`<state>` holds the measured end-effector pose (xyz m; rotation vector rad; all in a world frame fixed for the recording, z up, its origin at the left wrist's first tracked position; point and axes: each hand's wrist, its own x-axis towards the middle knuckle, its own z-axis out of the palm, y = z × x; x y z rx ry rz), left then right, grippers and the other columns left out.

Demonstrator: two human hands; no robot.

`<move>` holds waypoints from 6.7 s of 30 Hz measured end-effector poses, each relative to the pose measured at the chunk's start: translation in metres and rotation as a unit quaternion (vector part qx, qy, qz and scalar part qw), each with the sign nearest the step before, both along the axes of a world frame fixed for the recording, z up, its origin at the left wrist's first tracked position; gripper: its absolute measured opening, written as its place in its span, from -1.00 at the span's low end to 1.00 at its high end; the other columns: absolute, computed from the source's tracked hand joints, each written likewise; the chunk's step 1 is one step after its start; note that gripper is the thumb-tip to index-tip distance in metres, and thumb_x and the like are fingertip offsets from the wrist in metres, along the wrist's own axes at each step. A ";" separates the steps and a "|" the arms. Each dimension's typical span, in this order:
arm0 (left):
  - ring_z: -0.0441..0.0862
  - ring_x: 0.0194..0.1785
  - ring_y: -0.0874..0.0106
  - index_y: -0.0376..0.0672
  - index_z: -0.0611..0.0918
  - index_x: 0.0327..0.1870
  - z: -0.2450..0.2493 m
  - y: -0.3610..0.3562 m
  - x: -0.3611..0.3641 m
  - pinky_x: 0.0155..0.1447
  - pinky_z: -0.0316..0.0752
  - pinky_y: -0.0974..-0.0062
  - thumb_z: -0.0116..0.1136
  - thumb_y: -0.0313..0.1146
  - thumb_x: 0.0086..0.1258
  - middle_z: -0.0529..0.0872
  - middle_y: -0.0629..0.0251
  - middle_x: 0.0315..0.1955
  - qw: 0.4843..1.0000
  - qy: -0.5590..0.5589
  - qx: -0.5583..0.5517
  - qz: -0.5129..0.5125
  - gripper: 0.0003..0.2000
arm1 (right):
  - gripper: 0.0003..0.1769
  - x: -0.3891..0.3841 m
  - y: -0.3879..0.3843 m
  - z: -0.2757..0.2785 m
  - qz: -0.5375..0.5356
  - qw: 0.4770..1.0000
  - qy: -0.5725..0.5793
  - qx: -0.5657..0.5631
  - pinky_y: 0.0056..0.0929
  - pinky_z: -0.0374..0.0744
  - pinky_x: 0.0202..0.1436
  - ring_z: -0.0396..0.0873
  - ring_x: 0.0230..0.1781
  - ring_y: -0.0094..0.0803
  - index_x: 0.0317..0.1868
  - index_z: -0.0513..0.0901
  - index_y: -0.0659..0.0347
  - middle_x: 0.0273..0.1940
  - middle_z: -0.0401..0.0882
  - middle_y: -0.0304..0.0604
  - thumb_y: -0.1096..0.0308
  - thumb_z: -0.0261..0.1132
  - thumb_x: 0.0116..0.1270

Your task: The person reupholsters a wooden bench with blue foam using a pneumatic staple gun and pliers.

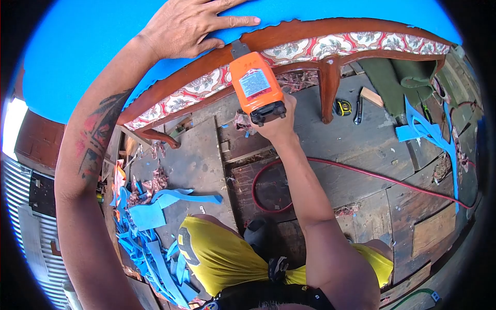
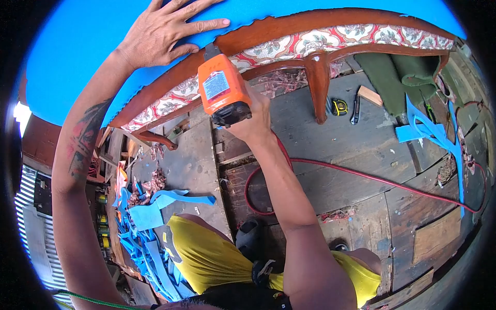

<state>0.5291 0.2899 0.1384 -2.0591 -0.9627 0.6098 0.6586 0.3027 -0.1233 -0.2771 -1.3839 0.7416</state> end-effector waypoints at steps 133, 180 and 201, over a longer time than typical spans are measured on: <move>-0.24 0.75 0.18 0.56 0.23 0.61 -0.003 -0.057 -0.059 0.69 -0.41 -0.31 0.41 0.01 0.26 -0.06 0.36 0.72 0.999 -0.006 0.028 0.028 -0.14 | -0.44 -0.066 -0.052 -0.003 -0.021 0.999 -0.022 0.042 -0.17 0.72 -0.14 0.77 -0.24 -0.02 -0.01 0.70 0.17 -0.20 0.75 -0.04 0.24 0.65 -0.07; -0.27 0.76 0.20 0.60 0.20 0.61 -0.001 -0.071 -0.081 0.70 -0.43 -0.29 0.41 -0.09 0.22 -0.10 0.40 0.72 0.998 0.020 0.046 0.045 -0.10 | -0.34 -0.096 -0.061 0.006 -0.020 0.997 -0.037 0.062 -0.20 0.75 -0.14 0.78 -0.21 -0.06 0.10 0.67 0.19 -0.14 0.74 -0.02 0.20 0.69 -0.03; -0.22 0.75 0.25 0.64 0.27 0.58 0.005 -0.074 -0.090 0.73 -0.41 -0.21 0.43 -0.07 0.15 -0.04 0.47 0.71 0.999 -0.012 0.032 0.014 -0.11 | -0.51 -0.107 -0.075 0.007 -0.025 0.996 -0.018 0.080 -0.20 0.73 -0.19 0.79 -0.28 -0.07 -0.05 0.70 0.25 -0.24 0.75 -0.01 0.28 0.64 0.01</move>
